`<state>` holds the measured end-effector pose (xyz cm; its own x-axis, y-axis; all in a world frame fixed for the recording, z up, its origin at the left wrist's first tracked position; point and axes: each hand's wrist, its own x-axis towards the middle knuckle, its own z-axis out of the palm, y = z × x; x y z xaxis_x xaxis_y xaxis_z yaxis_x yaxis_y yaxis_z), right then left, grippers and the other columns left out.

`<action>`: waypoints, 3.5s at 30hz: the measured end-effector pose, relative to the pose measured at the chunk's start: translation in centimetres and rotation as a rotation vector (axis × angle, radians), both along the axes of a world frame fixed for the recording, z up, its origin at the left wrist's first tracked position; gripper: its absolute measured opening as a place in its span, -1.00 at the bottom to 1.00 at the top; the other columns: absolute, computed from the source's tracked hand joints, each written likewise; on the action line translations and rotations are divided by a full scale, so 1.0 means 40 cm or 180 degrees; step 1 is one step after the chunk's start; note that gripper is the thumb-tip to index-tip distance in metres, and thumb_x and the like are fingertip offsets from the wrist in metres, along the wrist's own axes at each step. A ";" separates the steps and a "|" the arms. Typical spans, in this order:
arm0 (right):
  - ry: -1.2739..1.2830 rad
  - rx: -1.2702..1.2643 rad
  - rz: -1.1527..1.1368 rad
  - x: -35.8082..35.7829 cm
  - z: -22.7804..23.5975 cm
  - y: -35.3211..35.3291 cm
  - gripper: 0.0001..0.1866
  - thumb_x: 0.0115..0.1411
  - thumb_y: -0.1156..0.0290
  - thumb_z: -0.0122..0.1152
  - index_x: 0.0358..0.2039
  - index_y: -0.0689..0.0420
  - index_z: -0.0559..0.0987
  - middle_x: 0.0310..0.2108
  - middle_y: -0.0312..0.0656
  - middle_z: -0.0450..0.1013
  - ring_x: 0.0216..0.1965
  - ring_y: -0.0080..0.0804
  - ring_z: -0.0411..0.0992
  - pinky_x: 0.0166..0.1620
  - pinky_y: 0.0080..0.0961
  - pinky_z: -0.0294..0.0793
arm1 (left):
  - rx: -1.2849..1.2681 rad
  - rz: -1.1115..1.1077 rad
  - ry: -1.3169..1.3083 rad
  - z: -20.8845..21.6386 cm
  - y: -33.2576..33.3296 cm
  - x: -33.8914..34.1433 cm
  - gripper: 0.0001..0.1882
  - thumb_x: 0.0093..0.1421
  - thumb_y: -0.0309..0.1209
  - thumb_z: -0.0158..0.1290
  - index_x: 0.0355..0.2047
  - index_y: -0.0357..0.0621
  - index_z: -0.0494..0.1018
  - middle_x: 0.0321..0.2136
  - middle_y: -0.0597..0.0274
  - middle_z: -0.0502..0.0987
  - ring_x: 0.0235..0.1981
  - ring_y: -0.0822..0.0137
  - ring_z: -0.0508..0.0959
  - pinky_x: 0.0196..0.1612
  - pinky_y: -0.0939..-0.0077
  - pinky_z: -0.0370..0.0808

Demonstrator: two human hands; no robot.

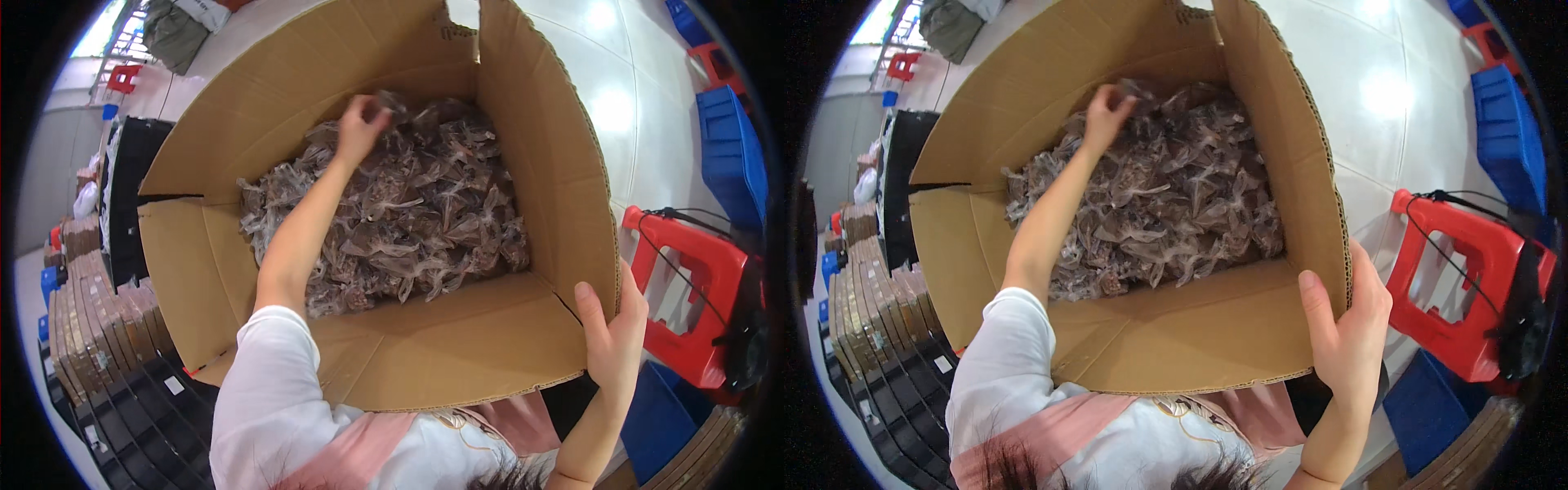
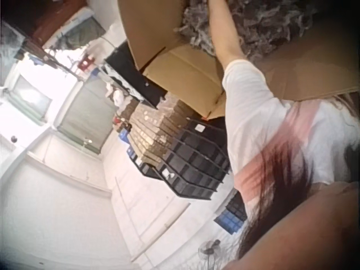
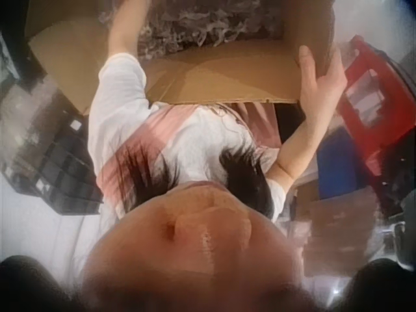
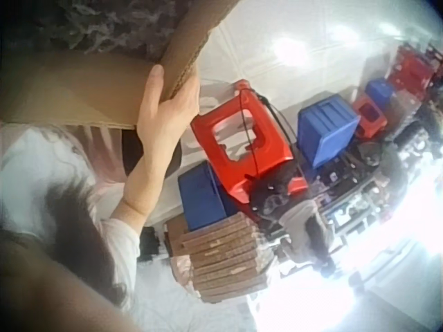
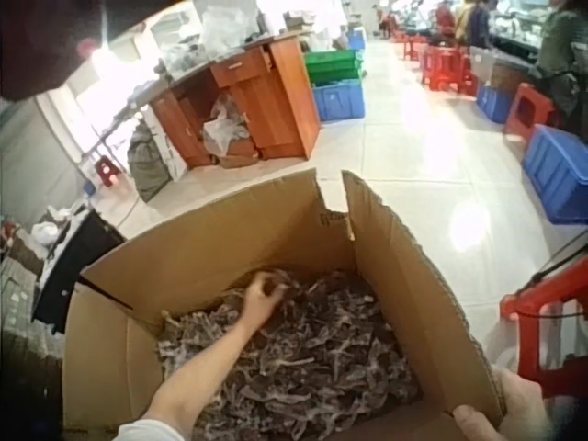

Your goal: Sorting small items wrapped in plastic bags from a cardboard box into plastic trays.

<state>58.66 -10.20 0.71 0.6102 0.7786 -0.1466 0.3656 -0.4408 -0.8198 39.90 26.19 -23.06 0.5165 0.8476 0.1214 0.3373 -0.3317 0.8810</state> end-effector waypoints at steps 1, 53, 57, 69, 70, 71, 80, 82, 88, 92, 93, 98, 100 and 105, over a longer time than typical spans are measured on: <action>-0.0081 0.0008 0.0009 0.002 0.000 -0.002 -0.63 0.11 0.45 0.10 -0.07 0.34 0.40 -0.31 -0.01 0.49 -0.25 -0.30 0.45 -0.13 -0.43 0.38 | -0.0997 0.0547 -0.0388 0.035 -0.012 0.017 -0.68 0.07 -0.32 0.11 -0.19 -0.19 0.40 -0.33 0.20 0.53 -0.29 0.26 0.55 -0.31 0.39 0.48; 0.0092 -0.0004 0.0130 0.008 -0.003 -0.021 -0.59 0.11 0.42 0.10 -0.05 0.36 0.38 -0.28 0.02 0.48 -0.23 -0.21 0.47 -0.12 -0.39 0.39 | -0.0515 0.1322 0.2341 -0.154 0.080 0.024 -0.63 -0.12 -0.35 0.12 -0.26 -0.28 0.54 -0.20 -0.05 0.53 -0.09 0.02 0.51 -0.07 0.28 0.44; 0.0047 0.0024 0.0161 0.001 -0.006 -0.020 -0.59 0.12 0.42 0.10 -0.05 0.36 0.38 -0.25 0.04 0.46 -0.21 -0.19 0.46 -0.11 -0.38 0.38 | -0.1602 -0.0290 0.1186 -0.165 0.125 -0.055 -0.64 -0.12 -0.32 0.13 -0.26 -0.18 0.55 -0.21 -0.04 0.54 -0.12 0.02 0.51 -0.11 0.28 0.44; 0.0138 0.0013 0.0049 0.000 -0.002 -0.019 -0.60 0.13 0.39 0.11 -0.06 0.36 0.39 -0.28 0.01 0.48 -0.24 -0.23 0.46 -0.12 -0.40 0.38 | 0.1841 -0.1307 0.1959 -0.014 0.029 -0.037 -0.82 0.05 -0.53 -0.07 -0.32 -0.19 0.46 -0.37 -0.05 0.51 -0.28 -0.09 0.50 -0.18 0.14 0.47; 0.0128 0.0002 0.0051 -0.003 -0.004 -0.020 -0.60 0.13 0.39 0.11 -0.06 0.36 0.39 -0.28 0.01 0.48 -0.24 -0.24 0.46 -0.12 -0.40 0.38 | 0.2050 -0.1445 0.1888 -0.024 0.029 -0.048 -0.83 0.05 -0.53 -0.07 -0.33 -0.18 0.46 -0.38 -0.04 0.50 -0.30 -0.08 0.50 -0.19 0.15 0.47; 0.0115 0.0008 0.0074 -0.003 -0.003 -0.018 -0.60 0.13 0.39 0.11 -0.06 0.36 0.39 -0.28 0.01 0.48 -0.25 -0.24 0.46 -0.12 -0.40 0.38 | 0.2268 -0.1558 0.1823 -0.029 0.032 -0.061 -0.84 0.06 -0.52 -0.06 -0.34 -0.17 0.47 -0.39 -0.03 0.50 -0.33 -0.08 0.50 -0.20 0.16 0.47; 0.0141 0.0038 0.0035 -0.002 -0.001 -0.019 -0.60 0.13 0.40 0.11 -0.06 0.36 0.39 -0.30 -0.01 0.49 -0.27 -0.28 0.46 -0.14 -0.42 0.38 | 0.0773 -0.1562 0.3455 0.025 0.098 0.009 -0.74 0.04 -0.34 0.03 -0.32 -0.26 0.51 -0.23 -0.01 0.53 -0.12 -0.06 0.47 -0.07 0.18 0.41; 0.0123 0.0029 0.0027 -0.005 0.000 -0.018 -0.60 0.13 0.41 0.10 -0.06 0.36 0.39 -0.31 -0.01 0.49 -0.27 -0.28 0.46 -0.15 -0.42 0.38 | 0.0498 -0.0956 0.2551 0.007 0.099 0.002 -0.67 0.12 -0.23 -0.03 -0.26 -0.24 0.50 -0.22 -0.03 0.53 -0.11 -0.05 0.48 -0.07 0.19 0.41; 0.0087 -0.0053 0.0022 -0.010 0.002 -0.014 -0.63 0.12 0.44 0.09 -0.07 0.35 0.39 -0.32 -0.03 0.49 -0.29 -0.32 0.44 -0.16 -0.44 0.38 | 0.0880 -0.1140 0.3043 -0.065 -0.001 0.015 -0.37 0.19 0.13 -0.23 -0.18 -0.20 0.50 -0.22 -0.06 0.54 -0.12 -0.04 0.50 -0.03 0.19 0.40; 0.0108 -0.0050 0.0013 -0.014 0.014 -0.008 -0.64 0.12 0.47 0.09 -0.08 0.35 0.39 -0.32 -0.05 0.48 -0.28 -0.35 0.43 -0.15 -0.46 0.37 | 0.0554 -0.1499 0.3373 -0.049 0.010 0.021 -0.32 0.24 0.13 -0.31 -0.10 -0.26 0.46 -0.21 -0.10 0.53 -0.11 -0.05 0.49 -0.03 0.20 0.39; 0.0064 -0.0003 0.0014 -0.014 0.012 -0.008 -0.64 0.12 0.47 0.09 -0.08 0.35 0.40 -0.32 -0.05 0.48 -0.28 -0.36 0.43 -0.15 -0.46 0.37 | 0.0566 -0.1604 0.3340 -0.044 0.021 0.019 -0.32 0.26 0.11 -0.33 -0.08 -0.29 0.44 -0.21 -0.10 0.52 -0.11 -0.06 0.49 -0.05 0.20 0.40; 0.0158 0.0098 0.0023 -0.008 0.002 -0.012 -0.65 0.12 0.48 0.07 -0.08 0.35 0.39 -0.31 -0.05 0.48 -0.27 -0.37 0.43 -0.14 -0.46 0.37 | 0.1136 -0.0467 0.2426 0.057 0.053 -0.032 -0.69 0.20 -0.23 -0.08 -0.22 -0.17 0.51 -0.24 -0.08 0.52 -0.19 -0.07 0.50 -0.12 0.14 0.42; 0.0147 0.0058 -0.0022 -0.009 0.000 -0.013 -0.65 0.13 0.48 0.07 -0.08 0.35 0.39 -0.31 -0.05 0.48 -0.27 -0.37 0.43 -0.14 -0.46 0.37 | 0.1878 0.0026 0.1918 0.130 0.029 -0.059 -0.80 0.07 -0.35 -0.04 -0.35 -0.14 0.50 -0.39 -0.03 0.52 -0.30 0.00 0.52 -0.21 0.13 0.46; 0.0292 0.0069 -0.0027 -0.007 0.005 -0.018 -0.65 0.13 0.46 0.08 -0.07 0.35 0.39 -0.30 -0.06 0.48 -0.26 -0.38 0.43 -0.14 -0.46 0.37 | 0.1315 -0.0809 0.3102 0.114 0.056 -0.188 -0.54 -0.04 -0.42 0.11 -0.05 -0.06 0.37 -0.02 0.11 0.37 0.07 0.05 0.31 0.10 0.14 0.27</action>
